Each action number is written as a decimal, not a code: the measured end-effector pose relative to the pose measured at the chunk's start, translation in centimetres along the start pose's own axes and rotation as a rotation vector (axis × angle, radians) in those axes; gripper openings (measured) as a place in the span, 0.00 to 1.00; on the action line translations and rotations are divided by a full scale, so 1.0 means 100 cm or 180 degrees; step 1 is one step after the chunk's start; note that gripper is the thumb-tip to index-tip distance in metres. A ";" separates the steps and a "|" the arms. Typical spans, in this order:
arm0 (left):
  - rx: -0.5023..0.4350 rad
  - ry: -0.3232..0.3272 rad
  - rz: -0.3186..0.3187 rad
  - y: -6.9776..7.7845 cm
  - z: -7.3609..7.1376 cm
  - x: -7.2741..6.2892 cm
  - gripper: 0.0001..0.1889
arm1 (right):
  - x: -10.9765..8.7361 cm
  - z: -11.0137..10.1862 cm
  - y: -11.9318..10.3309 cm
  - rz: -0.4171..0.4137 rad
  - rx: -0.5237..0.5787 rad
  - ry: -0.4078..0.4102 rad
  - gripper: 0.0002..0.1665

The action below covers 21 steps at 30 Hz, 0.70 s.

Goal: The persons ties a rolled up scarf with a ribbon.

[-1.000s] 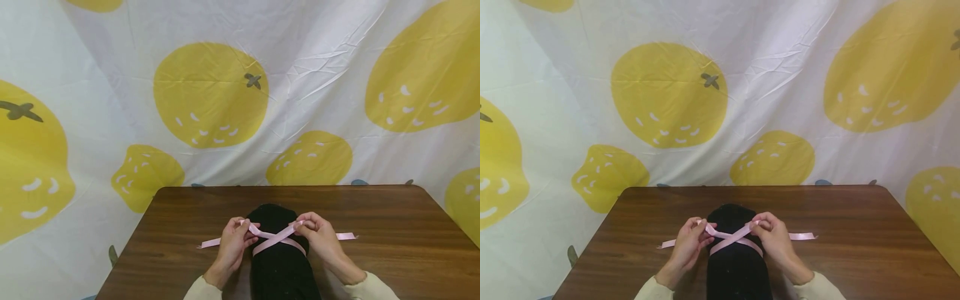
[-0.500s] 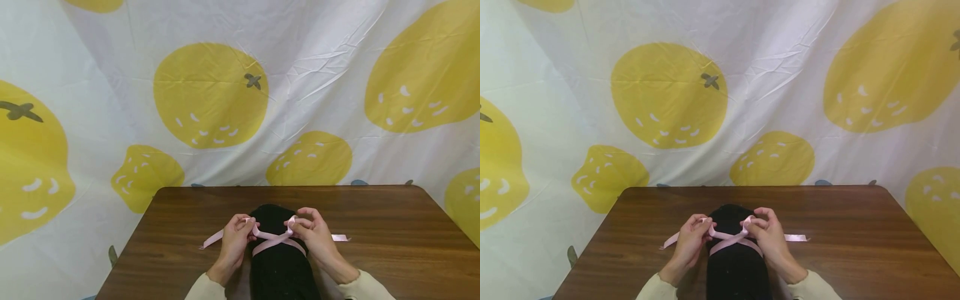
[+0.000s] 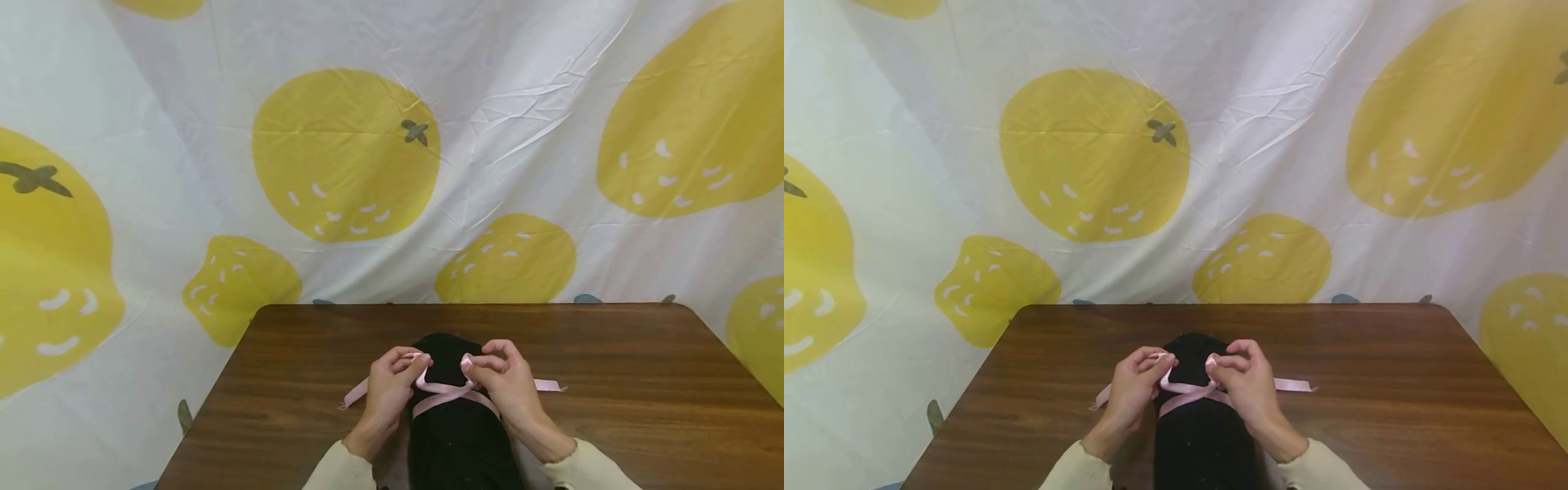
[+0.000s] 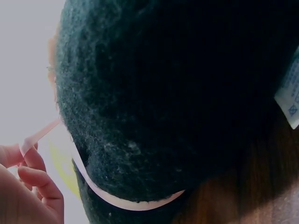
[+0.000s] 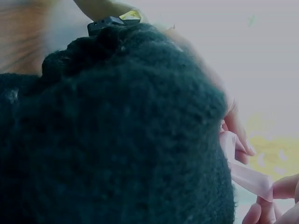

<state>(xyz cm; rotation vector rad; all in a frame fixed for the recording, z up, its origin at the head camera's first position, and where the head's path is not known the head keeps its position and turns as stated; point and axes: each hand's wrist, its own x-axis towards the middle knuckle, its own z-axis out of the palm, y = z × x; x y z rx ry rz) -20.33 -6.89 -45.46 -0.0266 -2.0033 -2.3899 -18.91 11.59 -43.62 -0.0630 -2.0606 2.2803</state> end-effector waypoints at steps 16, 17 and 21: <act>0.0216 -0.0209 0.0195 0.006 0.013 0.004 0.15 | 0.000 0.001 -0.004 0.0206 -0.0192 -0.0578 0.24; 0.0236 -0.0227 0.0198 0.005 0.013 0.004 0.15 | 0.000 0.001 -0.004 0.0214 -0.0226 -0.0610 0.24; 0.0269 -0.0296 0.0227 0.005 0.013 0.003 0.13 | -0.001 0.002 -0.005 0.0214 -0.0319 -0.0696 0.27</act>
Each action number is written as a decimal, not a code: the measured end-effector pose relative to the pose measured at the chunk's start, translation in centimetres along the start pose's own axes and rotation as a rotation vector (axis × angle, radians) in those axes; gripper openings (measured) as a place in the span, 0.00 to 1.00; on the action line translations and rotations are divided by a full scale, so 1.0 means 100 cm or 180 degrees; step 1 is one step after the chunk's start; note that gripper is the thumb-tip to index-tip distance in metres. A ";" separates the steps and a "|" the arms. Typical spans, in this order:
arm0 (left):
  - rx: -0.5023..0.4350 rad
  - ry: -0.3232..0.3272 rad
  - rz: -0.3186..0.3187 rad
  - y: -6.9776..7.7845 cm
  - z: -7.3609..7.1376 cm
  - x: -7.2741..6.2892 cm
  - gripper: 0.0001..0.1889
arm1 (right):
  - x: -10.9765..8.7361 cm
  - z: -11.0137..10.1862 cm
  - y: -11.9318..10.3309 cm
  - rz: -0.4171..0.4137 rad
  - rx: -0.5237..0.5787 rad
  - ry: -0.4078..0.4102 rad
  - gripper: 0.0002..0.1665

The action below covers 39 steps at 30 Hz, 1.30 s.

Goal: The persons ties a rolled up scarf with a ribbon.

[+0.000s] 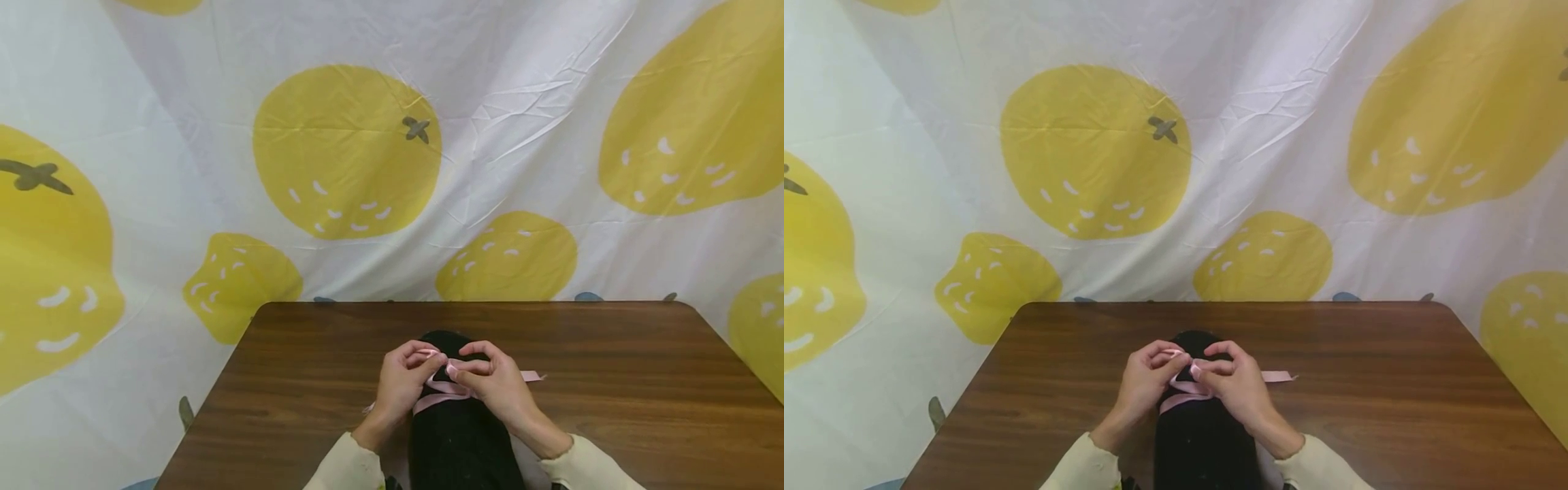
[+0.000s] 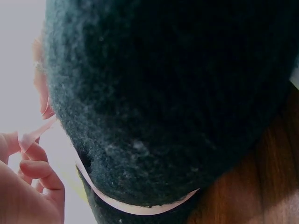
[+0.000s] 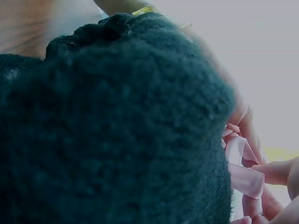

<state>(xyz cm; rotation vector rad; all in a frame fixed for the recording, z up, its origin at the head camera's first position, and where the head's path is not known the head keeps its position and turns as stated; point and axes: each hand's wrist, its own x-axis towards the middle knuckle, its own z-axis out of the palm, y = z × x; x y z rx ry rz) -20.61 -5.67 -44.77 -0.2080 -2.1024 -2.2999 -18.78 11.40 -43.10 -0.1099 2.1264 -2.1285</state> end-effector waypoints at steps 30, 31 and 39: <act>0.1181 -0.0610 0.0517 0.001 0.001 -0.002 0.25 | 0.000 -0.007 0.009 -0.0697 -0.0110 -0.0946 0.23; 0.1199 -0.0597 0.0522 0.000 0.001 -0.002 0.25 | 0.000 -0.007 0.009 -0.0728 -0.0127 -0.0943 0.22; 0.1267 -0.0524 0.0586 0.000 0.001 -0.002 0.26 | -0.001 -0.005 0.009 -0.0929 -0.0076 -0.1004 0.21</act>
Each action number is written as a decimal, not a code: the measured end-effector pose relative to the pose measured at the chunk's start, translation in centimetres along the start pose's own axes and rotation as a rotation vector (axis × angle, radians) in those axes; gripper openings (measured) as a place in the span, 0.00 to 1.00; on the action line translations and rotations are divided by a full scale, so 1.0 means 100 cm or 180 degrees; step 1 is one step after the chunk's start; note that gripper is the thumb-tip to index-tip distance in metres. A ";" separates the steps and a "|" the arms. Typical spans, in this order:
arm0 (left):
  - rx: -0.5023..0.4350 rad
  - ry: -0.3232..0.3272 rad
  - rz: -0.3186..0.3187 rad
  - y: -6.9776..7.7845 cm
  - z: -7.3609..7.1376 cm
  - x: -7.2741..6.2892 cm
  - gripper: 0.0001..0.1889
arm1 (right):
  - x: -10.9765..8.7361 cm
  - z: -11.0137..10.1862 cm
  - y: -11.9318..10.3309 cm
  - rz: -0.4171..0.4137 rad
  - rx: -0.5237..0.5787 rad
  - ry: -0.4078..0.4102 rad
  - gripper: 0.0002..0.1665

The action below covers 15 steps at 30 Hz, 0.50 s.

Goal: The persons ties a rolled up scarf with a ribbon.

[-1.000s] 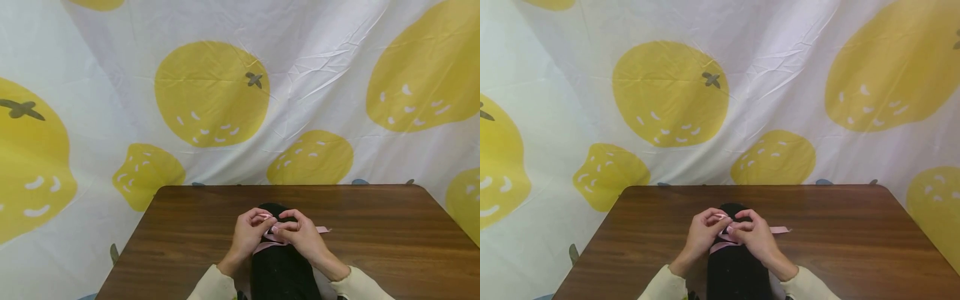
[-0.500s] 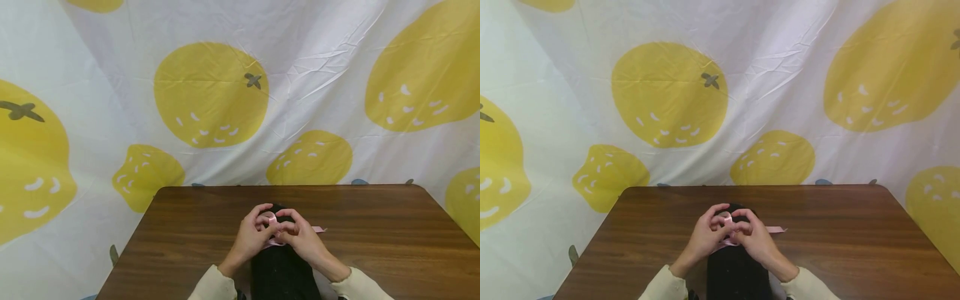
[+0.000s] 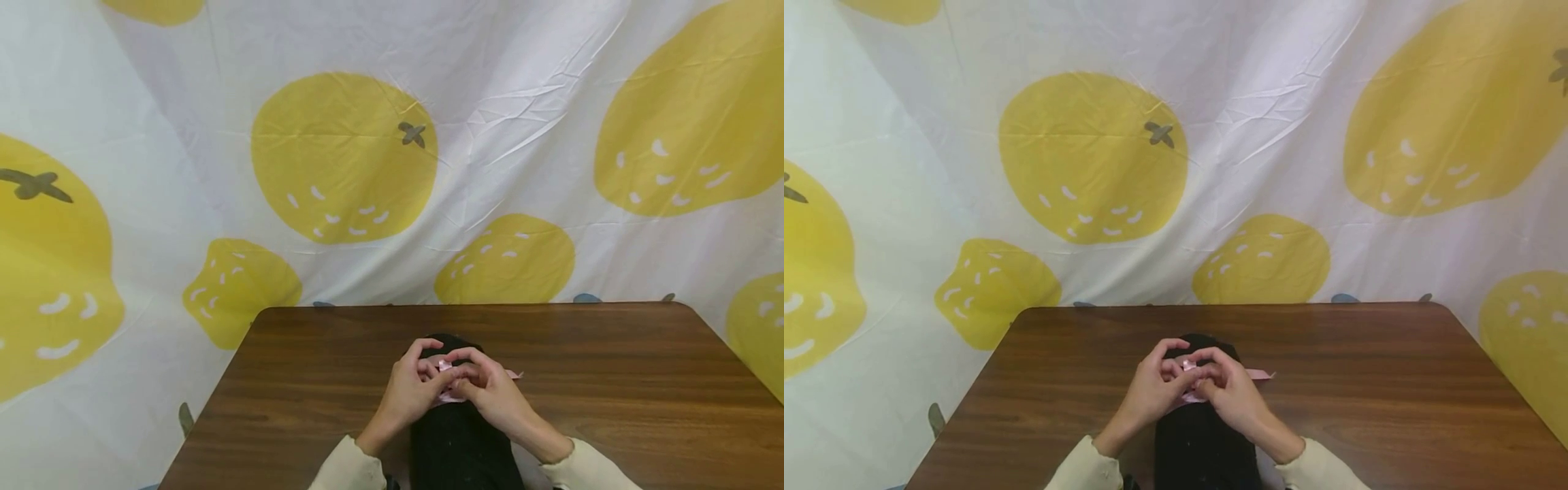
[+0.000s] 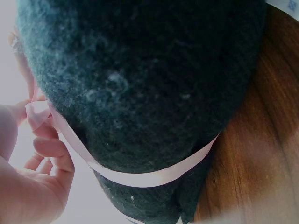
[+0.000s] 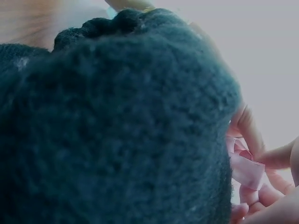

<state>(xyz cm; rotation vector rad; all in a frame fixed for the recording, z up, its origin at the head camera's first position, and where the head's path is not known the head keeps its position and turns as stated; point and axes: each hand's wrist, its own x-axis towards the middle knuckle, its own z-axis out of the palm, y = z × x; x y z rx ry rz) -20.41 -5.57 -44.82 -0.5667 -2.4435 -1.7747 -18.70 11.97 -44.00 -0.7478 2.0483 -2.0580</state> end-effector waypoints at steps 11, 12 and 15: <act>0.0003 0.0087 -0.0078 -0.001 -0.001 -0.003 0.19 | 0.000 0.005 0.006 -0.0337 -0.0654 0.0106 0.22; -0.0008 0.0097 -0.0087 -0.001 -0.001 -0.003 0.19 | 0.001 0.006 0.006 -0.0346 -0.0684 0.0123 0.22; -0.0020 0.0141 -0.0090 0.000 -0.002 -0.003 0.18 | 0.000 0.007 0.004 -0.0370 -0.0890 0.0214 0.22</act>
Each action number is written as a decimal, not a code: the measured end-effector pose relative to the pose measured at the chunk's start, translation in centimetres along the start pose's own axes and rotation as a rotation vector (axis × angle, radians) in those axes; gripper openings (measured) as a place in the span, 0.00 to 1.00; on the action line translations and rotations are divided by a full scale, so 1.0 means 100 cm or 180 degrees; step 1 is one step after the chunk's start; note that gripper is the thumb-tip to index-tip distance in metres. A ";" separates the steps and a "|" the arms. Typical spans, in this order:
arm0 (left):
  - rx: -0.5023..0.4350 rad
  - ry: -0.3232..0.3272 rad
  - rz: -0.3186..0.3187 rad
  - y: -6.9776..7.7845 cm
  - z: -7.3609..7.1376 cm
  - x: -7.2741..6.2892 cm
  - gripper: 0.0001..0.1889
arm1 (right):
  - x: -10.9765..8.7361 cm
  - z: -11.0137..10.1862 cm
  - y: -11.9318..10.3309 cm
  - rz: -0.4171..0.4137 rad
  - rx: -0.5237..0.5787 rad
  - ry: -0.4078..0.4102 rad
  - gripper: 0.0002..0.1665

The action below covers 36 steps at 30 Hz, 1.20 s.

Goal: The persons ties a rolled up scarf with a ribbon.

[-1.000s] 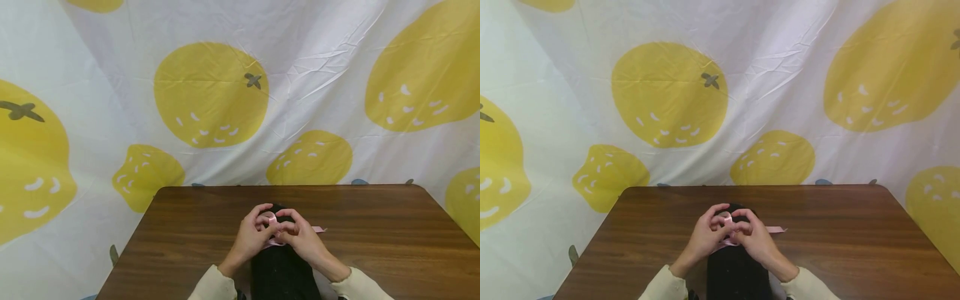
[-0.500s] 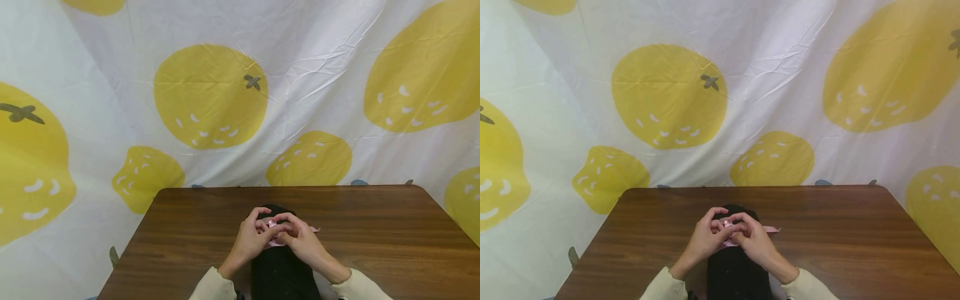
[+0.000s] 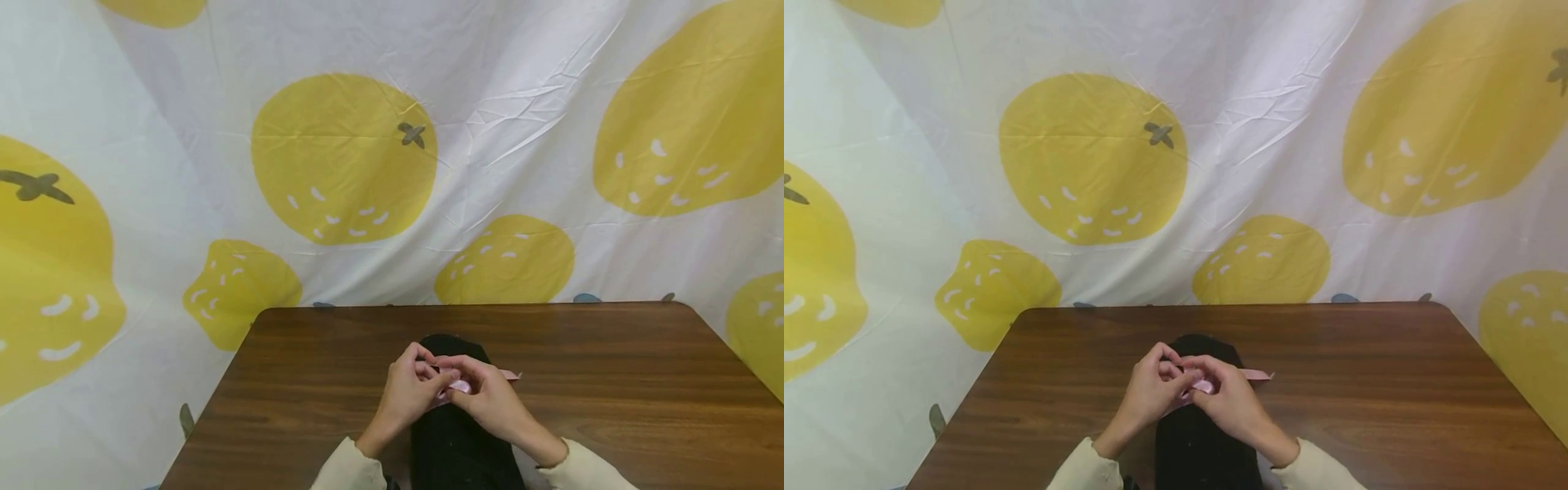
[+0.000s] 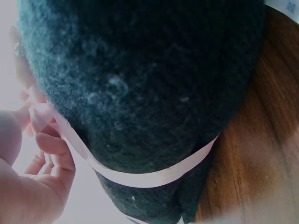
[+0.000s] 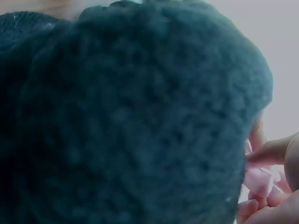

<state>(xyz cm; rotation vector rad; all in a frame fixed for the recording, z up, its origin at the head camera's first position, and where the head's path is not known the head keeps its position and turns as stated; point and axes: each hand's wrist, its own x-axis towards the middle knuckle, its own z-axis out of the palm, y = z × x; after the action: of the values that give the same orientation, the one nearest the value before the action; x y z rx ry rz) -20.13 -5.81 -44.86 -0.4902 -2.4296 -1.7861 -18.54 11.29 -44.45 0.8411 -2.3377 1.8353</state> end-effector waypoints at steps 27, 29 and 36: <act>-0.0053 -0.0253 0.0016 0.000 -0.007 -0.001 0.10 | -0.003 0.007 0.004 -0.0358 -0.1286 0.0805 0.10; -0.0085 -0.0351 0.0049 0.000 -0.009 -0.001 0.08 | -0.003 0.007 0.004 -0.0350 -0.1299 0.0825 0.09; -0.0154 -0.0574 0.0081 0.003 -0.017 -0.002 0.07 | -0.003 0.007 0.004 -0.0265 -0.1273 0.0853 0.07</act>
<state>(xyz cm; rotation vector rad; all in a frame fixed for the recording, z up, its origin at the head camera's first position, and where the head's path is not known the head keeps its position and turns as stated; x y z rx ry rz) -20.01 -7.36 -44.08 -0.7129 -2.4859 -1.8698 -18.21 10.80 -45.13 0.5892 -2.3344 1.2871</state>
